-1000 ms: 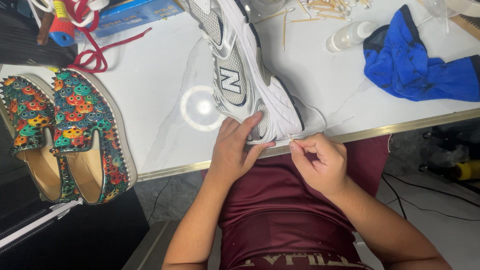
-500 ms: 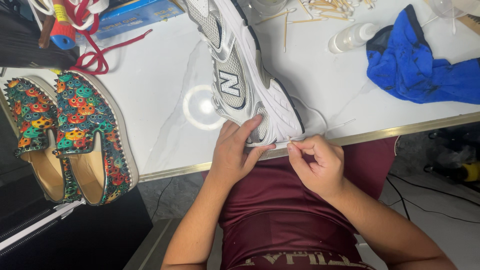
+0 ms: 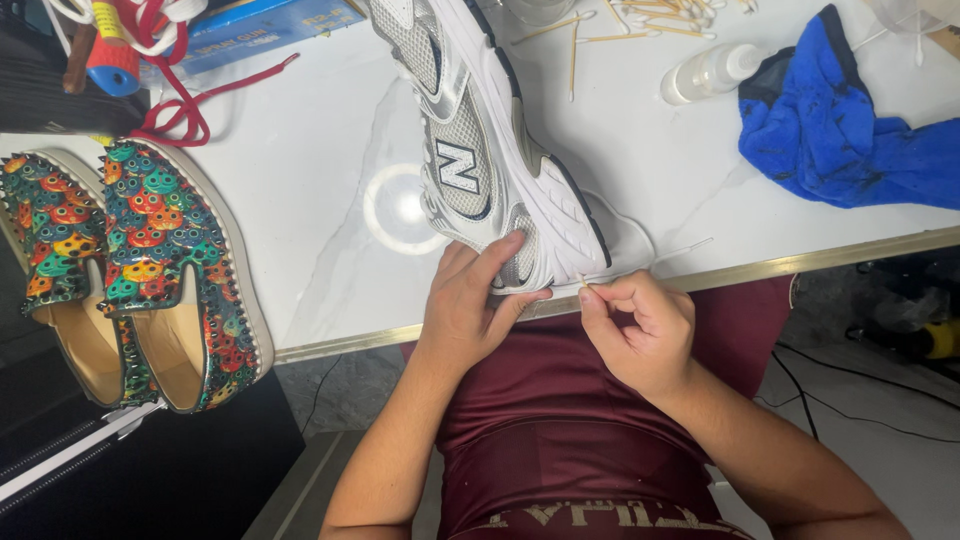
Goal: The person applies liquid adhesive to the detached sole edges of a white sneaker using a small wooden stick and presses the pieces together by hand.
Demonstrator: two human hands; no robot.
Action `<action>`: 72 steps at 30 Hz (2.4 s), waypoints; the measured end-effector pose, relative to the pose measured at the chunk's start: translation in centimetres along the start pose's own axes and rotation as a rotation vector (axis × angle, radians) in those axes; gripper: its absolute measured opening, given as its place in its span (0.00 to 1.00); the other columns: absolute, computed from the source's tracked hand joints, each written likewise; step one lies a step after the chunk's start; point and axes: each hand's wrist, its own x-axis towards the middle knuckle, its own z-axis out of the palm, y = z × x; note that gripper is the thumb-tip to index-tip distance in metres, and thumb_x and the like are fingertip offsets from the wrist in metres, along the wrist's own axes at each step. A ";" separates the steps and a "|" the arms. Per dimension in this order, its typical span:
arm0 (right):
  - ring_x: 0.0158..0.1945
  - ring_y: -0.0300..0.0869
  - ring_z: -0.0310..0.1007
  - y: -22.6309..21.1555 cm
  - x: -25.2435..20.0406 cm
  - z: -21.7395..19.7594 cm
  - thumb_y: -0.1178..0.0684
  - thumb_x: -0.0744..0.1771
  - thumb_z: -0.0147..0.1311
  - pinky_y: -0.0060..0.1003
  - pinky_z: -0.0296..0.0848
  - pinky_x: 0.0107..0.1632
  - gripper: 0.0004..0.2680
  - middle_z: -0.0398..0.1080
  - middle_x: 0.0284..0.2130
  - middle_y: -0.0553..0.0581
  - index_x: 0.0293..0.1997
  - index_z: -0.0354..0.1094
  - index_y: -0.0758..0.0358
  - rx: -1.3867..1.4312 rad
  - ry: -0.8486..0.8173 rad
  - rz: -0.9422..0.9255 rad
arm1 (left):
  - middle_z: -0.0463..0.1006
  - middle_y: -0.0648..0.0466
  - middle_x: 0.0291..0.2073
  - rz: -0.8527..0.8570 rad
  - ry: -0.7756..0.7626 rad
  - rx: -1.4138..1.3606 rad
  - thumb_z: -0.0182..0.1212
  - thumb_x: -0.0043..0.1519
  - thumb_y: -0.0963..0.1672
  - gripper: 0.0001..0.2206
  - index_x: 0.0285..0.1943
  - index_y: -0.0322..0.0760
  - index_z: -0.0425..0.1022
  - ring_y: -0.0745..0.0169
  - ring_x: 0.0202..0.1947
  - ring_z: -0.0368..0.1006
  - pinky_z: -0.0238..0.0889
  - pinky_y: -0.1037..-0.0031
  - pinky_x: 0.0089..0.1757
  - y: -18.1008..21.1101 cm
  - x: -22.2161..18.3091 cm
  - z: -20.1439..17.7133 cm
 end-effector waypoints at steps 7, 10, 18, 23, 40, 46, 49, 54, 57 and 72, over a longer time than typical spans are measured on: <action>0.29 0.34 0.78 -0.1 -0.1 0.3 0.65 0.66 0.61 0.27 0.72 0.34 0.04 0.77 0.26 0.57 0.36 0.67 0.69 -0.004 -0.023 0.002 | 0.77 0.50 0.41 0.015 0.009 -0.020 0.77 0.55 0.46 0.34 0.69 0.38 0.64 0.51 0.38 0.69 0.63 0.64 0.46 0.0 0.1 -0.1; 0.30 0.35 0.78 -0.1 -0.2 0.2 0.65 0.66 0.61 0.27 0.72 0.34 0.04 0.76 0.27 0.57 0.37 0.68 0.69 -0.011 -0.008 0.011 | 0.78 0.49 0.43 0.016 0.009 -0.027 0.77 0.56 0.46 0.34 0.69 0.38 0.63 0.50 0.39 0.70 0.64 0.64 0.47 0.0 0.0 0.0; 0.25 0.34 0.75 -0.3 0.3 -0.5 0.65 0.64 0.63 0.27 0.70 0.31 0.05 0.75 0.23 0.54 0.35 0.69 0.69 -0.047 -0.062 -0.022 | 0.68 0.36 0.60 -0.171 0.076 -0.224 0.77 0.56 0.45 0.42 0.73 0.28 0.50 0.52 0.50 0.74 0.70 0.74 0.48 -0.3 -1.0 0.6; 0.34 0.42 0.77 -2.0 2.6 -3.6 0.66 0.67 0.57 0.32 0.76 0.37 0.04 0.74 0.32 0.61 0.43 0.67 0.72 0.150 -0.045 -0.239 | 0.62 0.40 0.68 -0.007 0.247 -0.530 0.73 0.64 0.42 0.38 0.75 0.32 0.45 0.53 0.66 0.67 0.68 0.67 0.63 2.2 -0.4 -1.2; 0.30 0.44 0.72 -9.1 10.9 -6.2 0.71 0.61 0.62 0.35 0.70 0.34 0.09 0.70 0.27 0.61 0.42 0.70 0.77 0.015 -0.202 -0.449 | 0.82 0.53 0.40 -0.099 0.399 -0.322 0.73 0.63 0.41 0.13 0.51 0.34 0.73 0.70 0.39 0.80 0.72 0.82 0.45 6.7 4.6 -3.7; 0.29 0.44 0.72 -8.3 10.4 -6.2 0.71 0.61 0.62 0.35 0.71 0.33 0.07 0.71 0.26 0.61 0.40 0.71 0.77 0.014 -0.174 -0.428 | 0.82 0.54 0.38 -0.114 0.389 -0.344 0.73 0.63 0.41 0.12 0.50 0.35 0.74 0.72 0.36 0.78 0.71 0.83 0.42 6.8 4.8 -4.4; 0.32 0.45 0.73 -6.8 10.2 -6.2 0.70 0.64 0.58 0.35 0.71 0.37 0.05 0.72 0.31 0.63 0.40 0.69 0.75 -0.009 -0.084 -0.320 | 0.82 0.53 0.37 -0.001 0.290 -0.273 0.74 0.60 0.42 0.12 0.47 0.35 0.75 0.69 0.34 0.78 0.70 0.81 0.39 5.8 5.2 -6.2; 0.35 0.43 0.75 -2.5 10.4 -5.3 0.62 0.68 0.60 0.32 0.72 0.40 0.03 0.73 0.35 0.58 0.43 0.73 0.68 -0.254 -0.199 -0.076 | 0.77 0.58 0.25 0.226 -0.038 0.086 0.79 0.52 0.44 0.12 0.38 0.38 0.79 0.62 0.23 0.68 0.56 0.70 0.30 5.1 5.5 -10.1; 0.35 0.43 0.75 -0.9 10.0 -6.0 0.60 0.67 0.60 0.34 0.74 0.40 0.03 0.72 0.36 0.57 0.42 0.75 0.66 -0.287 -0.219 0.049 | 0.71 0.59 0.22 0.202 -0.077 0.128 0.78 0.52 0.46 0.12 0.38 0.39 0.80 0.62 0.22 0.64 0.56 0.70 0.31 5.2 5.0 -10.7; 0.44 0.46 0.75 0.7 16.1 -10.7 0.61 0.69 0.61 0.37 0.74 0.42 0.08 0.71 0.47 0.62 0.53 0.71 0.68 -0.389 0.078 0.006 | 0.73 0.57 0.26 0.062 -0.148 0.268 0.73 0.55 0.48 0.18 0.49 0.36 0.78 0.58 0.33 0.70 0.63 0.67 0.39 7.1 4.8 -7.7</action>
